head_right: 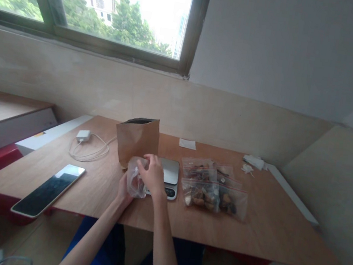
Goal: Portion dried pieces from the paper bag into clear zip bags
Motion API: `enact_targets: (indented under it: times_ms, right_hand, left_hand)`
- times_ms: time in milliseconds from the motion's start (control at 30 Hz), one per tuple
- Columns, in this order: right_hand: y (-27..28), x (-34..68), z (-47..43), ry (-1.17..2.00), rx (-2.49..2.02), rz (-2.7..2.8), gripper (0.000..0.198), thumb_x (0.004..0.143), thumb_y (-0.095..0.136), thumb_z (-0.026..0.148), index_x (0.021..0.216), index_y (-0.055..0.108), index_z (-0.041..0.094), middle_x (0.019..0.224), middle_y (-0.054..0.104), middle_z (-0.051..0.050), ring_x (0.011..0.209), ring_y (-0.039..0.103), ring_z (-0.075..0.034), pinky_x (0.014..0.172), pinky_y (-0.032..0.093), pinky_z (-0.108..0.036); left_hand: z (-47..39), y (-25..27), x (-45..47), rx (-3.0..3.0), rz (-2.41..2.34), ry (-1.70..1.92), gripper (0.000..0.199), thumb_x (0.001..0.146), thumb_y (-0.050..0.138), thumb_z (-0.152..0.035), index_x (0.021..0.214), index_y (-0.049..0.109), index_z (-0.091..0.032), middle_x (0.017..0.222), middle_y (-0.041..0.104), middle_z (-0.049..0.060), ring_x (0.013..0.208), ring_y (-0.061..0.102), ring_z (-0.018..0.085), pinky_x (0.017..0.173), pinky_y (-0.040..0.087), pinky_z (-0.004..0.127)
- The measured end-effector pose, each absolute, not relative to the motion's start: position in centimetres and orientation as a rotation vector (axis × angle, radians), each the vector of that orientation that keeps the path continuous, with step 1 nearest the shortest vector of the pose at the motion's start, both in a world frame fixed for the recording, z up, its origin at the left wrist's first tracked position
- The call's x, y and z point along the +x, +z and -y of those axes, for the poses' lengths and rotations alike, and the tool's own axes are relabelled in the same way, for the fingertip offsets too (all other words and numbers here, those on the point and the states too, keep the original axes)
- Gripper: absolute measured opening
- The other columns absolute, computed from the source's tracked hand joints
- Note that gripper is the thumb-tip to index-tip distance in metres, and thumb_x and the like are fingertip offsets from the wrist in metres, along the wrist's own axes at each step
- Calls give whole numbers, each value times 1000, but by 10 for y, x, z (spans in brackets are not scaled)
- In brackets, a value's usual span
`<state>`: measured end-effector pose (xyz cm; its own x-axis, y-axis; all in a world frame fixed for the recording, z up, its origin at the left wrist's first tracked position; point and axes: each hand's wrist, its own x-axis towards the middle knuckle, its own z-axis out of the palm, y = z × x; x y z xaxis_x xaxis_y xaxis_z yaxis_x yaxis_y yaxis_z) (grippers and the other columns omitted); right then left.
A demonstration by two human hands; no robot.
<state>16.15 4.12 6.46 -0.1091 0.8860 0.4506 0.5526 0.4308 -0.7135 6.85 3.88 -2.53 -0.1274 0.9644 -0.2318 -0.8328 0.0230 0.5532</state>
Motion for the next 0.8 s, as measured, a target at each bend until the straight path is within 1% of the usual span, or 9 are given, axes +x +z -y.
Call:
enact_targets:
  times_ms: [133,200,333,467,533,600,700,767,800]
  right_hand:
    - [44,176,-24,644,-1288,1613,20,82,49,25,89,65,16,89,69,-8,79,62,-18,74,47,-31]
    - [43,187,-16,696,-1271,1480,22,82,49,28,89,67,16,87,70,-7,77,64,-19,72,49,-31]
    - [47,210,-1,701,-1286,1266,25,80,53,33,92,67,16,85,71,-8,76,66,-20,69,50,-31]
    - [54,223,12,678,-1272,1254,29,80,55,36,101,63,17,81,71,-7,77,66,-20,71,50,-31]
    - [54,225,17,698,-1255,1299,34,82,54,38,109,59,17,84,70,-7,80,65,-20,75,50,-32]
    - [51,225,23,756,-1271,1368,44,82,53,41,120,50,17,96,68,-9,88,64,-20,80,49,-34]
    - [43,222,31,1090,-1337,1557,65,82,53,45,136,31,16,108,64,-11,92,63,-20,85,48,-37]
    - [38,218,35,1403,-1281,1677,74,79,57,43,139,23,16,105,66,-9,91,64,-20,86,48,-37]
    - [36,215,36,1507,-1229,1705,75,78,60,40,139,24,16,101,68,-7,90,65,-20,85,48,-35]
  left_hand:
    - [-31,-20,69,278,-724,1622,22,65,68,-30,80,64,-14,76,66,2,65,61,13,65,49,25]
    - [-25,-17,69,393,-807,1669,25,62,71,-30,81,64,-15,78,66,1,68,60,13,66,47,23]
    - [-9,-12,68,777,-985,1630,30,62,72,-39,78,67,-14,71,64,0,62,55,12,57,41,21]
    - [5,-6,69,972,-1092,1580,33,64,69,-45,73,66,-14,53,53,-3,46,43,8,45,32,20]
    - [8,-5,70,958,-1116,1609,33,65,68,-46,73,65,-14,54,52,-4,46,42,9,45,32,20]
    - [7,-4,71,859,-1136,1691,33,67,65,-47,75,63,-15,61,56,-2,54,48,10,50,37,20]
    - [4,-6,71,688,-1214,1799,34,70,60,-49,78,61,-16,72,59,0,64,53,12,59,41,22]
    - [2,-8,70,649,-1281,1806,34,71,57,-49,79,59,-16,68,57,-1,60,51,11,56,40,22]
    - [2,-8,69,650,-1302,1797,34,71,56,-49,79,59,-16,64,54,-3,56,48,10,52,39,21]
